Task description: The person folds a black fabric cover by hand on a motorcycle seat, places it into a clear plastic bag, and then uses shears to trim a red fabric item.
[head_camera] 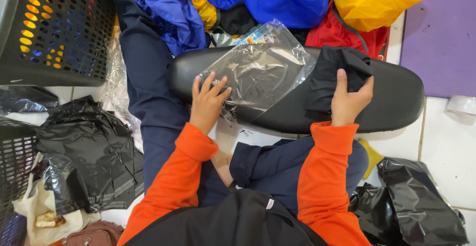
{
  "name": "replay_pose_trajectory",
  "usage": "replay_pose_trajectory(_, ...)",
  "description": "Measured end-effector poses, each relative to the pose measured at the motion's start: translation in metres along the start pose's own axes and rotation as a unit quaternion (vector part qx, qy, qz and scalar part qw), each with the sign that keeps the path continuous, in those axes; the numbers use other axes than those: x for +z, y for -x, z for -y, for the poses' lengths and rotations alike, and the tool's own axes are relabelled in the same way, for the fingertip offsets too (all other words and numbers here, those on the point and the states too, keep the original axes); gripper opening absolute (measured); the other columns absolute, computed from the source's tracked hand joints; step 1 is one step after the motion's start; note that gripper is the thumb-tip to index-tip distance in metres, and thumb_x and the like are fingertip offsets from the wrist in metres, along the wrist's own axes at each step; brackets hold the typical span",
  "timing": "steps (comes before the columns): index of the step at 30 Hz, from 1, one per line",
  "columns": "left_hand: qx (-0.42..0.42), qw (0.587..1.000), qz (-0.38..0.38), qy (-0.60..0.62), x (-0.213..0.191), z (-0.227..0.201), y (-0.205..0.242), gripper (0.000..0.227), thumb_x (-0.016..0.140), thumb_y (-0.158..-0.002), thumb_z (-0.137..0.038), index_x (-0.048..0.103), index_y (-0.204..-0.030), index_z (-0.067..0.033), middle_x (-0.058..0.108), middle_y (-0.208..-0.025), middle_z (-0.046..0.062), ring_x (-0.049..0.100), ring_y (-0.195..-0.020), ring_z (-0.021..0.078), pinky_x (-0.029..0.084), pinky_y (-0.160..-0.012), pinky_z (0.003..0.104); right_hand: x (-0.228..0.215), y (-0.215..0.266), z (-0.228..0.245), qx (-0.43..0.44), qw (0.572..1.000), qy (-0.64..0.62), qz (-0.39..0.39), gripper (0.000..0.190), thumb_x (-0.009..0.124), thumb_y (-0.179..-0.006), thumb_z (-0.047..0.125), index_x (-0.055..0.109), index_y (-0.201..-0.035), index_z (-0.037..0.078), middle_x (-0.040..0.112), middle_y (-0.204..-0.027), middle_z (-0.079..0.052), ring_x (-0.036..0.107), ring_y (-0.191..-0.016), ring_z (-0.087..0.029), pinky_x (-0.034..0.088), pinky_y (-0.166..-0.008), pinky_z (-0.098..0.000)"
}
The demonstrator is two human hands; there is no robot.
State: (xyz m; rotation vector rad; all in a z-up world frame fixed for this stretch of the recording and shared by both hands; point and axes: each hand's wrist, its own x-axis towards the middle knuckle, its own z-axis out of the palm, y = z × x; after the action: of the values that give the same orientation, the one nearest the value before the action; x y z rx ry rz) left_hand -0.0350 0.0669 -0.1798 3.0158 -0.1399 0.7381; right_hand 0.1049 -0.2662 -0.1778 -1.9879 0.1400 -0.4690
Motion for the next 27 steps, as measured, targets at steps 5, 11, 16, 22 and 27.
replay_pose_trajectory(5, 0.015, 0.996, 0.070, 0.059, 0.004, 0.021, -0.010, 0.011, 0.078, -0.093, -0.032, 0.079, -0.093, -0.0212, 0.074, -0.106, -0.006, 0.056, -0.130, 0.0221, 0.021, -0.122, 0.063, -0.001, 0.000, 0.001, 0.008, 1.000, 0.001, 0.010, 0.051, 0.082, -0.104, 0.023, 0.054, -0.140, -0.001, 0.064, -0.132, -0.023, 0.062, -0.125, -0.034, 0.051, -0.105, -0.0482)
replay_pose_trajectory(11, 0.030, 0.994, 0.074, 0.068, 0.000, 0.018, -0.031, 0.017, 0.076, -0.095, -0.035, 0.071, -0.090, -0.0187, 0.064, -0.086, -0.006, 0.061, -0.110, 0.0149, 0.036, -0.114, 0.046, -0.002, -0.002, -0.002, 0.013, 0.999, -0.013, 0.033, 0.050, 0.079, -0.106, 0.023, 0.054, -0.142, 0.000, 0.062, -0.133, -0.023, 0.060, -0.126, -0.036, 0.049, -0.107, -0.0512)
replay_pose_trajectory(16, 0.035, 0.997, -0.057, 0.048, -0.039, -0.009, -0.056, 0.012, 0.071, -0.099, -0.026, 0.068, -0.108, -0.0172, 0.061, -0.083, -0.006, 0.062, -0.076, 0.0131, 0.051, -0.073, 0.028, -0.001, -0.001, 0.007, 0.013, 0.999, -0.030, 0.029, 0.049, 0.080, -0.105, 0.019, 0.054, -0.142, 0.000, 0.062, -0.133, -0.023, 0.059, -0.127, -0.038, 0.049, -0.107, -0.0525)
replay_pose_trajectory(22, -0.034, 0.944, -0.329, 0.003, -0.050, -0.031, -0.055, 0.012, 0.071, -0.093, -0.005, 0.076, -0.101, -0.0120, 0.070, -0.094, 0.003, 0.056, -0.061, 0.0143, 0.049, -0.053, 0.026, -0.002, -0.003, -0.002, 0.013, 0.998, -0.051, 0.021, 0.049, 0.083, -0.103, 0.019, 0.057, -0.140, 0.001, 0.064, -0.131, -0.021, 0.061, -0.125, -0.034, 0.050, -0.105, -0.0498)
replay_pose_trajectory(27, -0.001, 0.988, -0.152, -0.033, -0.059, -0.071, -0.044, 0.016, 0.065, -0.097, -0.001, 0.070, -0.086, -0.0113, 0.072, -0.114, 0.009, 0.061, -0.069, 0.0194, 0.049, -0.060, 0.029, -0.005, -0.004, 0.002, 0.030, 0.998, -0.035, 0.043, 0.051, 0.082, -0.103, 0.022, 0.056, -0.141, 0.001, 0.064, -0.133, -0.021, 0.061, -0.126, -0.033, 0.051, -0.106, -0.0489)
